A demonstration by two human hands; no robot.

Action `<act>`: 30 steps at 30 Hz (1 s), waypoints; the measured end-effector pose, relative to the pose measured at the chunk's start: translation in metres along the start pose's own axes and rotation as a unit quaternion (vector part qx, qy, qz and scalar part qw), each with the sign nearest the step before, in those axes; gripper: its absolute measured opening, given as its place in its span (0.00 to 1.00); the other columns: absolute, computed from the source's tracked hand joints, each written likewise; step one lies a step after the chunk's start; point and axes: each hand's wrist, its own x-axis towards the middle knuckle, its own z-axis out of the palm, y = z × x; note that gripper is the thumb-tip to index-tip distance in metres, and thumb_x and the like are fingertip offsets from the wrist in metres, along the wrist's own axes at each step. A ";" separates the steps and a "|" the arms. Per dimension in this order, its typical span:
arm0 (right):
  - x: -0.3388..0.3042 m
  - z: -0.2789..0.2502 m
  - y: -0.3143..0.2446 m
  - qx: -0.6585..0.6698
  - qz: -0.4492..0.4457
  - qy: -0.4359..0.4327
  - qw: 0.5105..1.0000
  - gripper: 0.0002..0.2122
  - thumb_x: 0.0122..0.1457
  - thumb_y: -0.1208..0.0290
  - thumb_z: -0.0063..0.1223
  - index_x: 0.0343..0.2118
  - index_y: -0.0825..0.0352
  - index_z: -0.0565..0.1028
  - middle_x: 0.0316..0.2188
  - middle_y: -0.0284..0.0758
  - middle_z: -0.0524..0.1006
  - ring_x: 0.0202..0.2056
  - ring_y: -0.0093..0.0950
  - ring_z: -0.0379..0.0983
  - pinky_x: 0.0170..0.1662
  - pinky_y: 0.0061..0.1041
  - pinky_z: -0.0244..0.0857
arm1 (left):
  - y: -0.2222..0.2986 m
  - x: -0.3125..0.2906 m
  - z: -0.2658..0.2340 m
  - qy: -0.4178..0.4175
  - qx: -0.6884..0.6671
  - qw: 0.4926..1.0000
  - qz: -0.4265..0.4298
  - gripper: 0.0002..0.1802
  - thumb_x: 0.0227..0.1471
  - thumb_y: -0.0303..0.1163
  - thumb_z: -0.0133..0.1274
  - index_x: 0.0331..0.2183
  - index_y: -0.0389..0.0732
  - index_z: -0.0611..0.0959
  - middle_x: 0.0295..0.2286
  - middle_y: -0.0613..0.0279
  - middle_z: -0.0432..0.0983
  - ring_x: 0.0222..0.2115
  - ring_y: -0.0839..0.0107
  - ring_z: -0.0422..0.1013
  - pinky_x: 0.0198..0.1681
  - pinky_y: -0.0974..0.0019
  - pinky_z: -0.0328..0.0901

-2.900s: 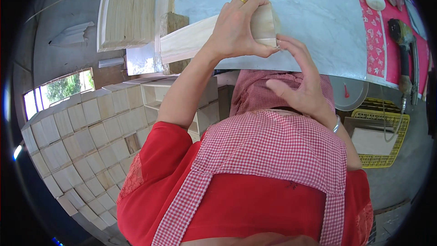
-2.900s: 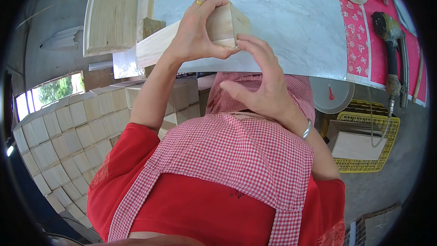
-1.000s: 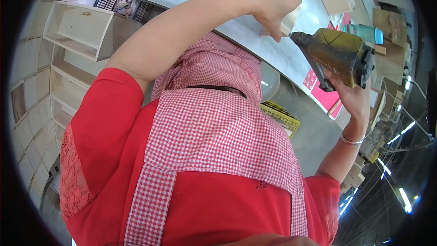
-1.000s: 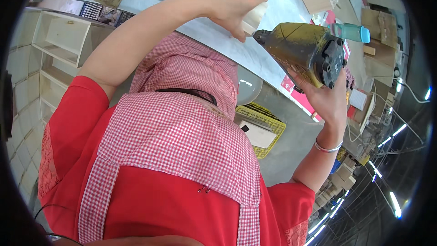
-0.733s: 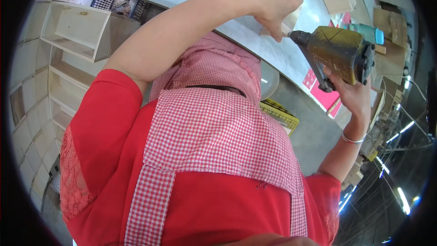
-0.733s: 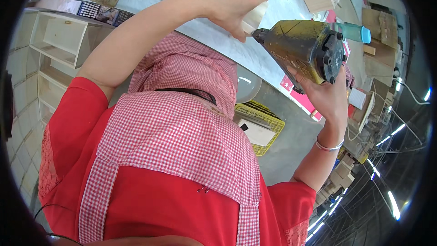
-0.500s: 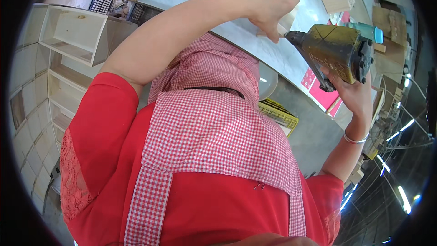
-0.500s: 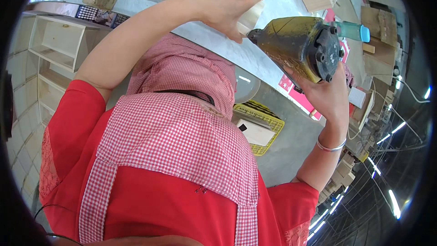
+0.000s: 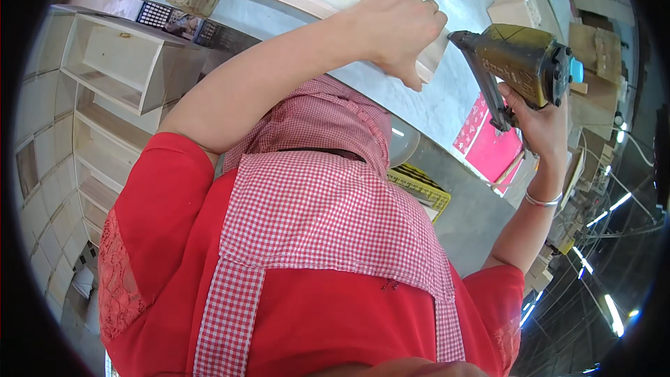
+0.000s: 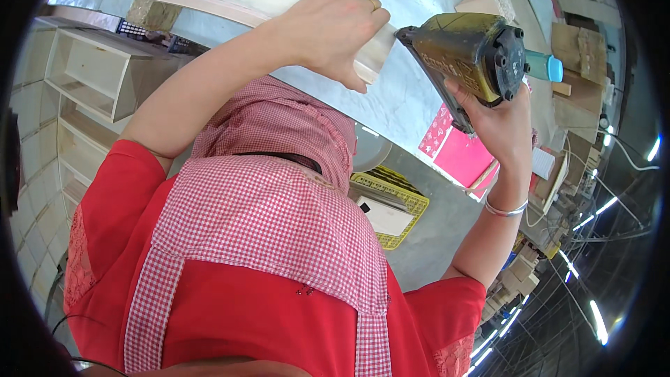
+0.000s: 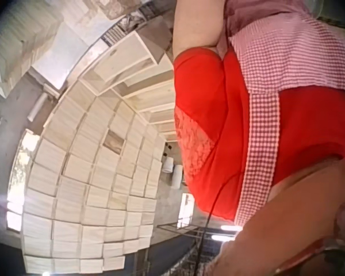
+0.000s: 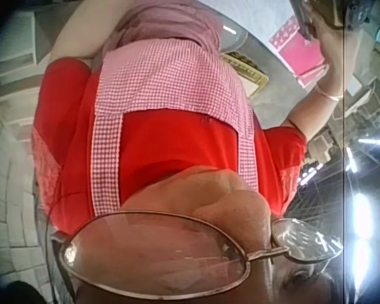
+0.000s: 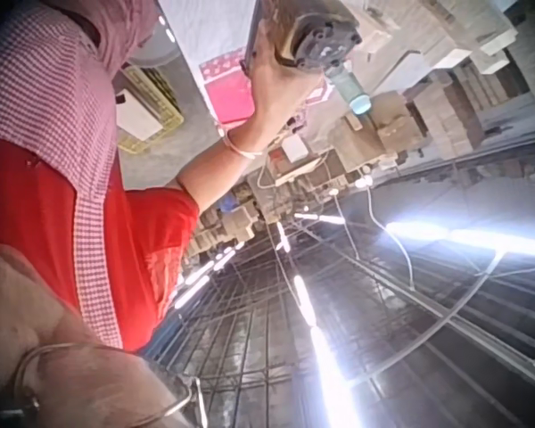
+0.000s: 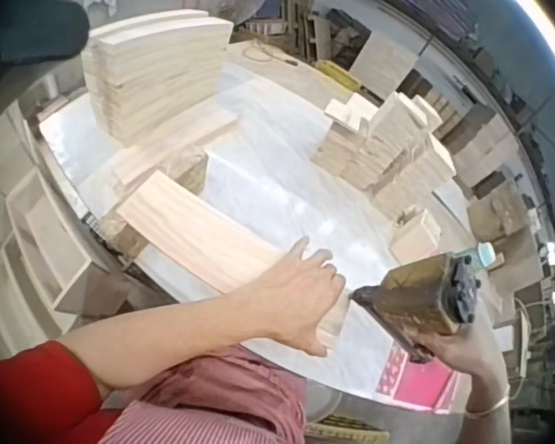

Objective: Assembling small wooden boxes using wood glue and a pneumatic nailer.

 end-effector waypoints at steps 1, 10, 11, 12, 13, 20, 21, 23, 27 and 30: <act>0.001 0.000 0.001 0.001 0.000 -0.002 1.000 0.16 0.51 0.72 0.69 0.41 0.73 0.78 0.37 0.37 0.83 0.38 0.25 0.78 0.44 0.27 0.70 | 0.000 0.000 0.000 0.001 0.000 1.000 0.001 0.44 0.30 0.58 0.68 0.44 0.33 0.80 0.45 0.48 0.77 0.57 0.56 0.64 0.62 0.42 0.51; 0.009 -0.002 0.008 0.031 0.036 -0.015 0.999 0.17 0.50 0.72 0.70 0.41 0.73 0.78 0.37 0.37 0.82 0.37 0.25 0.77 0.44 0.26 0.70 | 0.000 -0.002 -0.004 -0.015 -0.011 1.000 0.001 0.45 0.30 0.58 0.69 0.44 0.33 0.80 0.45 0.48 0.77 0.57 0.56 0.64 0.63 0.43 0.52; 0.010 -0.003 0.007 0.022 0.034 -0.022 0.999 0.17 0.50 0.72 0.70 0.41 0.73 0.78 0.37 0.36 0.82 0.37 0.24 0.77 0.44 0.26 0.70 | -0.001 -0.001 -0.003 -0.016 -0.010 1.000 0.002 0.46 0.30 0.58 0.69 0.45 0.32 0.79 0.45 0.48 0.77 0.56 0.56 0.65 0.63 0.43 0.52; 0.010 -0.003 0.008 0.012 0.031 -0.030 0.999 0.17 0.51 0.72 0.69 0.41 0.73 0.77 0.38 0.36 0.82 0.36 0.24 0.77 0.44 0.26 0.70 | -0.001 -0.001 -0.003 -0.017 -0.009 1.000 0.003 0.46 0.30 0.59 0.68 0.45 0.32 0.79 0.45 0.48 0.77 0.56 0.56 0.65 0.62 0.43 0.52; 0.007 -0.003 0.011 0.015 0.031 -0.027 0.999 0.17 0.51 0.72 0.69 0.41 0.73 0.77 0.38 0.36 0.82 0.36 0.24 0.77 0.44 0.26 0.70 | -0.001 0.000 -0.002 -0.018 -0.008 1.000 0.004 0.47 0.30 0.60 0.68 0.45 0.32 0.79 0.44 0.48 0.77 0.56 0.56 0.65 0.62 0.43 0.52; -0.036 0.008 0.059 0.060 0.196 0.160 0.966 0.17 0.52 0.73 0.66 0.44 0.72 0.74 0.31 0.34 0.80 0.31 0.21 0.76 0.34 0.22 0.70 | -0.031 -0.013 -0.006 0.091 0.012 0.996 0.013 0.38 0.44 0.57 0.61 0.44 0.32 0.79 0.42 0.49 0.77 0.54 0.55 0.67 0.60 0.46 0.56; -0.053 0.006 0.082 0.087 0.201 0.161 0.962 0.18 0.54 0.70 0.64 0.46 0.71 0.74 0.27 0.31 0.77 0.28 0.19 0.73 0.30 0.21 0.66 | -0.040 -0.017 -0.014 0.107 0.008 0.994 0.003 0.35 0.47 0.56 0.59 0.44 0.32 0.79 0.41 0.49 0.77 0.53 0.54 0.68 0.58 0.47 0.58; -0.088 0.013 0.122 0.085 0.216 0.165 0.959 0.21 0.56 0.70 0.61 0.51 0.69 0.72 0.25 0.31 0.76 0.27 0.21 0.73 0.28 0.24 0.65 | -0.063 -0.017 -0.047 -0.121 0.004 0.992 -0.037 0.27 0.53 0.49 0.56 0.41 0.33 0.80 0.35 0.52 0.76 0.42 0.60 0.73 0.48 0.57 0.65; -0.130 0.056 0.226 -0.293 0.025 0.274 0.916 0.26 0.54 0.73 0.57 0.58 0.66 0.66 0.32 0.45 0.78 0.32 0.45 0.78 0.38 0.39 0.70 | -0.071 0.004 -0.101 -0.251 -0.160 0.950 -0.100 0.21 0.51 0.46 0.60 0.35 0.37 0.80 0.33 0.51 0.76 0.35 0.66 0.72 0.38 0.65 0.67; -0.143 0.087 0.251 -0.175 0.294 0.219 0.914 0.28 0.53 0.72 0.58 0.59 0.66 0.65 0.38 0.52 0.77 0.42 0.55 0.74 0.49 0.45 0.67 | -0.056 0.014 -0.118 -0.034 -0.142 0.981 -0.130 0.17 0.55 0.41 0.58 0.33 0.36 0.77 0.30 0.63 0.71 0.29 0.78 0.66 0.33 0.73 0.61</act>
